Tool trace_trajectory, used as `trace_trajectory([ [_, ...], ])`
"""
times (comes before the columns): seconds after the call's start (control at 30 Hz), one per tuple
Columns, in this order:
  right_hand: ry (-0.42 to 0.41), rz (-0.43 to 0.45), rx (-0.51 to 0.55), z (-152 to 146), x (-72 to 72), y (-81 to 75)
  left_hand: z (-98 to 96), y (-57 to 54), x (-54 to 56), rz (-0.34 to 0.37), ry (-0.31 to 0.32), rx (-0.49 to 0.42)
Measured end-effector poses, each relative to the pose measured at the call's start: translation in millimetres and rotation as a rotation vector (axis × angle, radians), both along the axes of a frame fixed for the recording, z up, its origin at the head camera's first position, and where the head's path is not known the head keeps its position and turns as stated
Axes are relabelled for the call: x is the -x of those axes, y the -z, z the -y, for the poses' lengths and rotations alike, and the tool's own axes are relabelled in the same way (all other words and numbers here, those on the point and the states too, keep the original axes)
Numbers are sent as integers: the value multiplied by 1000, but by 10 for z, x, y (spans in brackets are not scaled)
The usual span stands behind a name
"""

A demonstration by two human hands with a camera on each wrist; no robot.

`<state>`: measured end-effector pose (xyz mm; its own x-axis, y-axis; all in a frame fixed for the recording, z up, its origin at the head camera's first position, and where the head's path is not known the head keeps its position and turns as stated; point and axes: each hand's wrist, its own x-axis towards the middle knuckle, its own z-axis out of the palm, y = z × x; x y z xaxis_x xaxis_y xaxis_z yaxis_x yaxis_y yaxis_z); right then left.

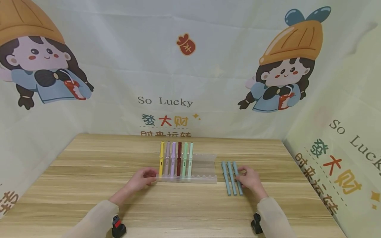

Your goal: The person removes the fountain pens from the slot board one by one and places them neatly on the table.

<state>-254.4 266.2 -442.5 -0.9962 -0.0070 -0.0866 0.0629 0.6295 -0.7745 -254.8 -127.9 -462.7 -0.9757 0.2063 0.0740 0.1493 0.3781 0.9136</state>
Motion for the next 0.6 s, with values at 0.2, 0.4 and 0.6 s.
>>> trace_trajectory([
  [0.2, 2, -3, 1, 4, 5, 9, 1, -1, 1, 1, 2, 3],
  [0.4, 39, -23, 44, 1, -4, 0, 2, 12, 5, -2, 3, -1],
  [0.6, 44, -163, 44, 85, -35, -65, -2, 5, 3, 4, -2, -5],
])
